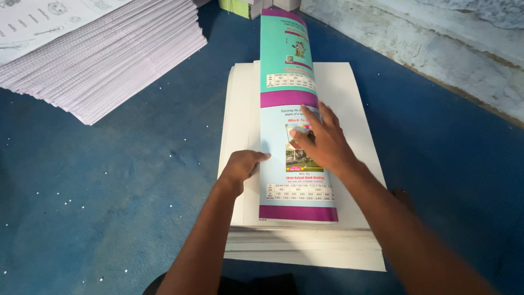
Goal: The person places a printed cover sheet onto a stack of blank pages, folds it over the spine, and presses the fold flat with a small wooden block. They repeat this process for multiple booklets, stacking the finished items to the right.
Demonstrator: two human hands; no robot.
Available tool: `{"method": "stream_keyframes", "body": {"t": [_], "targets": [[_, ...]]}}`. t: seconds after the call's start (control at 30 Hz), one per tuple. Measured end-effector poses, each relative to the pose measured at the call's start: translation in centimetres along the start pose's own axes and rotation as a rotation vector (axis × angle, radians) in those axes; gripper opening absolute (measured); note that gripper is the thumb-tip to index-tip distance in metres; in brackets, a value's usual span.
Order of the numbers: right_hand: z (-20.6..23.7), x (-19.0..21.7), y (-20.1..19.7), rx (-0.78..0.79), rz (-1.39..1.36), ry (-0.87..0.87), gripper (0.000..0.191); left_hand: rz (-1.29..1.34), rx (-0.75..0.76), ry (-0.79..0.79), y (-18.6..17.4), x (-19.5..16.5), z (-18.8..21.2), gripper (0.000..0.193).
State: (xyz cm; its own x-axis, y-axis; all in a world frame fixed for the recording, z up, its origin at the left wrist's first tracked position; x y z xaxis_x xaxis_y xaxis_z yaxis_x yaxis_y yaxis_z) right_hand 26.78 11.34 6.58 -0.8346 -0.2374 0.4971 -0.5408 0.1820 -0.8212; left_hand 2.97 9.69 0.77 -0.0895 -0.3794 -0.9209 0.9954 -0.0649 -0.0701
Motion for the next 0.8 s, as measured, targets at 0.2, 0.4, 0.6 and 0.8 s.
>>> {"method": "stream_keyframes", "body": {"t": [0.2, 0.4, 0.6, 0.8], "targets": [[-0.7, -1.6, 2.7, 0.152, -0.014, 0.113, 0.089, -0.069, -0.082, 0.060, 0.1, -0.8, 0.8, 0.031], [-0.8, -1.9, 4.3, 0.138, 0.038, 0.088, 0.094, -0.549, -0.252, 0.120, -0.9, -1.7, 1.5, 0.048], [-0.8, -1.3, 4.8, 0.085, 0.227, 0.035, 0.095, -0.699, -0.338, 0.044, -0.5, -2.1, 0.6, 0.051], [-0.9, -0.3, 5.1, 0.181, 0.263, 0.144, 0.094, -0.809, -0.319, 0.012, -0.2, -2.1, 0.4, 0.049]]}}
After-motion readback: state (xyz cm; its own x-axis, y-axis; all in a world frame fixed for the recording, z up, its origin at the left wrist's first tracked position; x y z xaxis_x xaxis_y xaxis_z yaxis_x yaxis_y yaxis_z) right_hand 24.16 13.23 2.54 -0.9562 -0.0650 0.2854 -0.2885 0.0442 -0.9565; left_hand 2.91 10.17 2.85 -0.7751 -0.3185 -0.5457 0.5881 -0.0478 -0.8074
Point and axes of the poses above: each hand's wrist, its own z-axis away from the middle knuckle, its own y-axis out of the palm, x = y × z, the point moved 2 cm from there along -z, towards the middle knuckle, and after that the axes turned 7 degrees about y, right-handed, at the moved point
